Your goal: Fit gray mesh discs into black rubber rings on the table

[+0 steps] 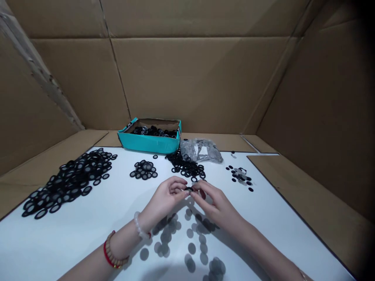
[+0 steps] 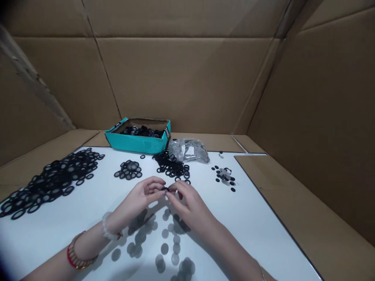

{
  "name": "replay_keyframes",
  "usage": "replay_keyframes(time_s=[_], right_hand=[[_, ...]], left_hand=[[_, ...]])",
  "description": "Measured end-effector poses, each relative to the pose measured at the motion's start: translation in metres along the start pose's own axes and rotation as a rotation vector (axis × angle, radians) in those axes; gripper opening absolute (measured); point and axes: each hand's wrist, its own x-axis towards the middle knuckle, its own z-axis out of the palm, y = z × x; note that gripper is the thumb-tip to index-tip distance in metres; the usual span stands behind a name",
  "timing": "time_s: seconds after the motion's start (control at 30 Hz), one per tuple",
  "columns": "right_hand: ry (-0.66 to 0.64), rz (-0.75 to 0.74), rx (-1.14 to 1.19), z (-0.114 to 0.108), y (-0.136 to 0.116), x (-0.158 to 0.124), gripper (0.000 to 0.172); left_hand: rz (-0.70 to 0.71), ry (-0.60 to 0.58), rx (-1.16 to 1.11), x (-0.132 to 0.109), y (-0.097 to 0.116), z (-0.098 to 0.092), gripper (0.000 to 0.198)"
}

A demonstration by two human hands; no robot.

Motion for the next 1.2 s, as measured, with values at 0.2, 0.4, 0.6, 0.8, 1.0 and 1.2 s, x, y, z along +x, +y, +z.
replay_keyframes(time_s=[0.2,0.4,0.6,0.8,1.0,1.2], right_hand=[[0.055,-0.078,0.059,-0.001,-0.004,-0.002,0.018],[0.158,-0.183,0.047,0.001,-0.006,-0.006,0.018],[0.204,-0.27,0.004,0.003,-0.006,-0.007,0.016],[0.186,-0.249,0.031,0.004,-0.009,-0.008,0.015],[0.034,-0.149,0.087,0.001,-0.003,-0.003,0.017],[-0.01,-0.004,0.208,0.002,0.004,-0.001,0.011]], left_hand=[[0.07,-0.003,0.124,-0.003,0.005,0.003,0.017],[0.062,0.013,0.104,-0.004,0.009,0.005,0.02],[0.018,0.006,0.079,-0.007,0.01,0.005,0.019],[-0.01,0.007,0.108,-0.01,0.012,0.004,0.017],[-0.1,0.041,0.01,-0.008,0.013,0.0,0.022],[-0.174,-0.008,-0.197,-0.01,0.011,0.001,0.025]])
